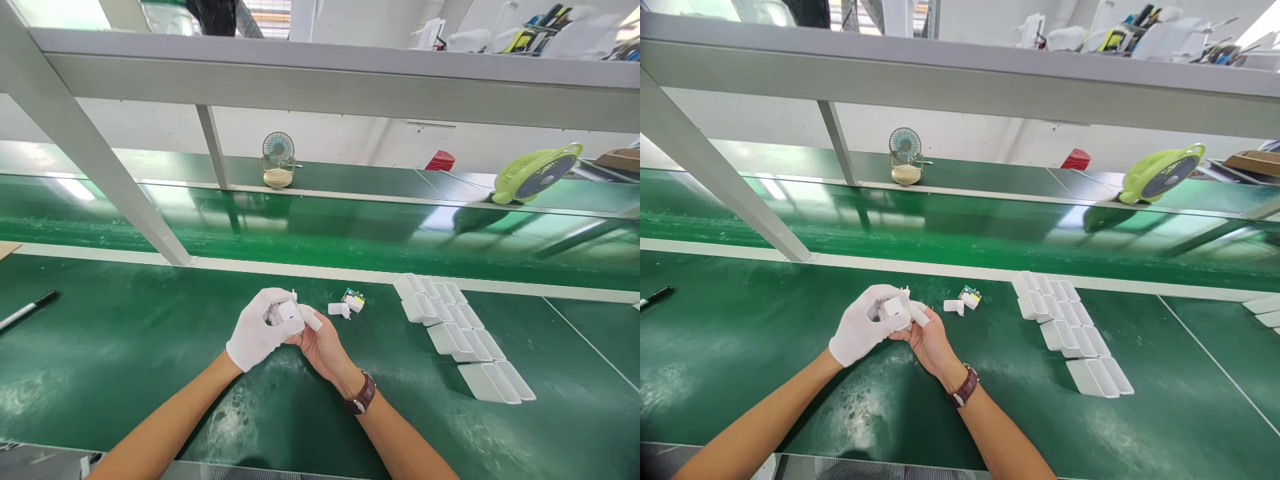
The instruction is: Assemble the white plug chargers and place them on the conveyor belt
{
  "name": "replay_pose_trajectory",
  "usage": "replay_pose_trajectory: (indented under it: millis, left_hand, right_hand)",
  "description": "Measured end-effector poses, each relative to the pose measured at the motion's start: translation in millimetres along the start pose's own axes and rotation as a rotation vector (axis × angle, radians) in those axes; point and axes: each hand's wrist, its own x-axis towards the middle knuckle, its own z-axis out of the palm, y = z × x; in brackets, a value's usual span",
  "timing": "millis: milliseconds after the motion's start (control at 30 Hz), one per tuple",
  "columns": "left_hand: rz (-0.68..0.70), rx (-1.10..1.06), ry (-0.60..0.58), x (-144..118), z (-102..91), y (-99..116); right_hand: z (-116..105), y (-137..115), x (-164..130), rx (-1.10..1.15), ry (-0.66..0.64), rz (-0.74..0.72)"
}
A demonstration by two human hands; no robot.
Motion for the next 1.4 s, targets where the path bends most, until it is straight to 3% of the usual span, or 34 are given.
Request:
replay_pose_trajectory:
  millis: [133,500,900,1267,1400]
  left_hand:
    - [-0.120,-0.097,0.034,2,3.3,0]
    - [-0.189,-0.256,0.056,-5,4.8,-6]
    - [-0.096,-0.190,0.038,-12,3.6,-11]
    - [-0.110,-0.213,0.050,-13,4.2,-12]
    - [-0.079,-0.094,0.026,-7,-0.3,-15]
  right_hand:
    - [-4,0,-2,0.001,-0.031,0.017]
    - [-8,5,0,0.004,-0.047,0.070]
    - [-8,6,0,-0.007,-0.039,0.094]
    - [-9,8,1,-0.024,-0.049,0.096]
    - [-11,6,2,-0.156,0.009,0.009]
